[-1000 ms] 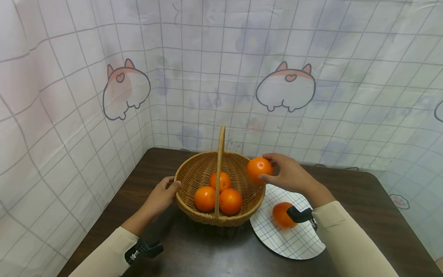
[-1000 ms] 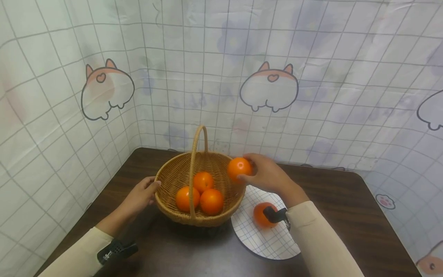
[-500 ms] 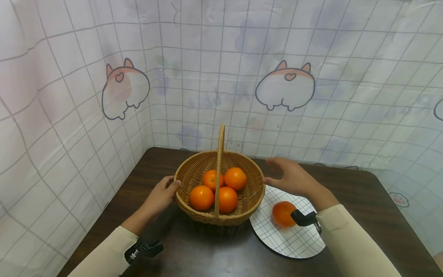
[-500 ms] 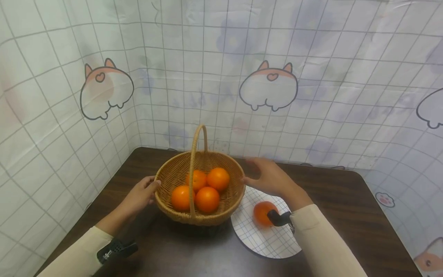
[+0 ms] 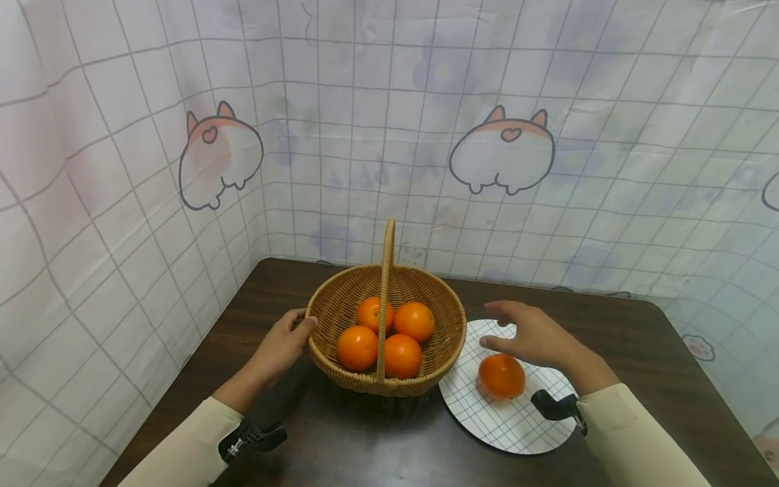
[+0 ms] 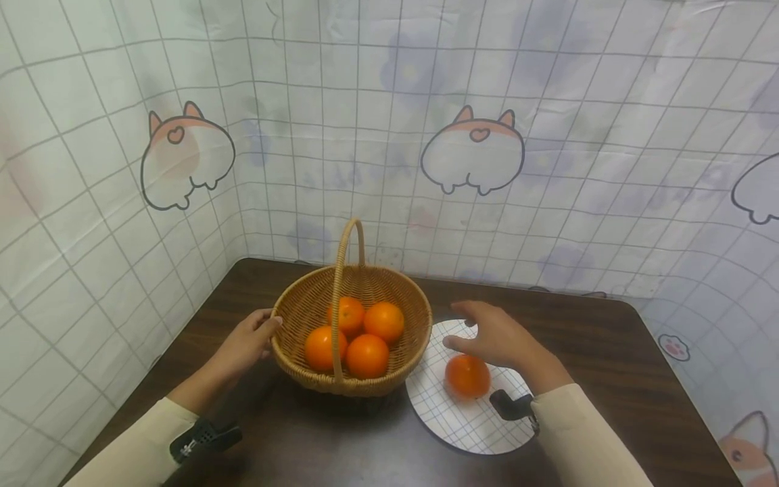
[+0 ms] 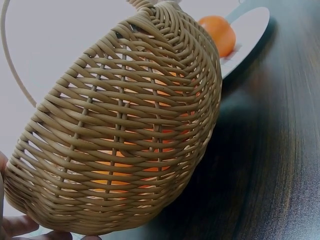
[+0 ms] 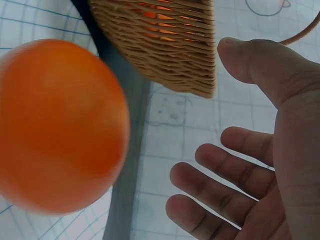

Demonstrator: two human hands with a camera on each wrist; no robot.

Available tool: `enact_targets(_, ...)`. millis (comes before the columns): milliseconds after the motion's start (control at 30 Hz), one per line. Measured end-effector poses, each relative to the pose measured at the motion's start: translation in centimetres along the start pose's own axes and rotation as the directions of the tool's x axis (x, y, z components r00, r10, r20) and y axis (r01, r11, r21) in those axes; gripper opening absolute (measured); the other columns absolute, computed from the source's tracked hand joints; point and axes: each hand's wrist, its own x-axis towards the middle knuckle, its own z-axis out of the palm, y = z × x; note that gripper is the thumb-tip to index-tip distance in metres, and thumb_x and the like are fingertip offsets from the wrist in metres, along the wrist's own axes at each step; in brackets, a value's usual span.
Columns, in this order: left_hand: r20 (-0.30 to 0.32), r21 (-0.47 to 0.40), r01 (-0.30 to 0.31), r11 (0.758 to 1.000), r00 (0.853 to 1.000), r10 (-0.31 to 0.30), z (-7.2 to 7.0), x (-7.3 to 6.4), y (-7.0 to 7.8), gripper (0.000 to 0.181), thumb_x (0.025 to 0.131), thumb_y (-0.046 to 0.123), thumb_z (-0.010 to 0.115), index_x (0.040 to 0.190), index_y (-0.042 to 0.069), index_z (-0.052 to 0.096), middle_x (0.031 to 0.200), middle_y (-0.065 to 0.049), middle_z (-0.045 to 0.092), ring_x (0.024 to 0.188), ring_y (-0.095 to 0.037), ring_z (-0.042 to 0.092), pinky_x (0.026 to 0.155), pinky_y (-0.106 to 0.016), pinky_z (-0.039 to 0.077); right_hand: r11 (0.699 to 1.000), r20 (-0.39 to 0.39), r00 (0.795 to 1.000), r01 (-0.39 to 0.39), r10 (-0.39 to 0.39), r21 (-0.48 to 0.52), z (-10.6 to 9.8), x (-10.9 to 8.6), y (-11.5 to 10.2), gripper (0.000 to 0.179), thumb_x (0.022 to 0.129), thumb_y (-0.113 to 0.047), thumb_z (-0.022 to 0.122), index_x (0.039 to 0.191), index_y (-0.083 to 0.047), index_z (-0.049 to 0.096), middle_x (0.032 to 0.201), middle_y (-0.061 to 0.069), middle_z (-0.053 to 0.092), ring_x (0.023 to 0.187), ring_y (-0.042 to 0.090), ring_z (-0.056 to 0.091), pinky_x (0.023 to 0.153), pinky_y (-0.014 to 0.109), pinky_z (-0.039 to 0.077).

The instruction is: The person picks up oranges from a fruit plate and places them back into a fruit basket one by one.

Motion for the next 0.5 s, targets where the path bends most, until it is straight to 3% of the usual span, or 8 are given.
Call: enact_targets(500,-0.002,0.008,-0.003,1.000,1.000,0.003,0.0,0.1,-0.1,0.057,0.111,0.037,0.045,0.154,0.001,0.034,0.136,-0.025,0.052,0.111,-0.034,0.065,0.091,-0.050,0.057,1.000,0.039,0.999,-0.009,0.008,0.028,1.5,-2.3,1.6,0.071,0.087,-0.050,0.080,0.140,-0.007,0.059,0.133,0.016,0.064,0.115,0.035,0.063,0.090,0.057,0.056)
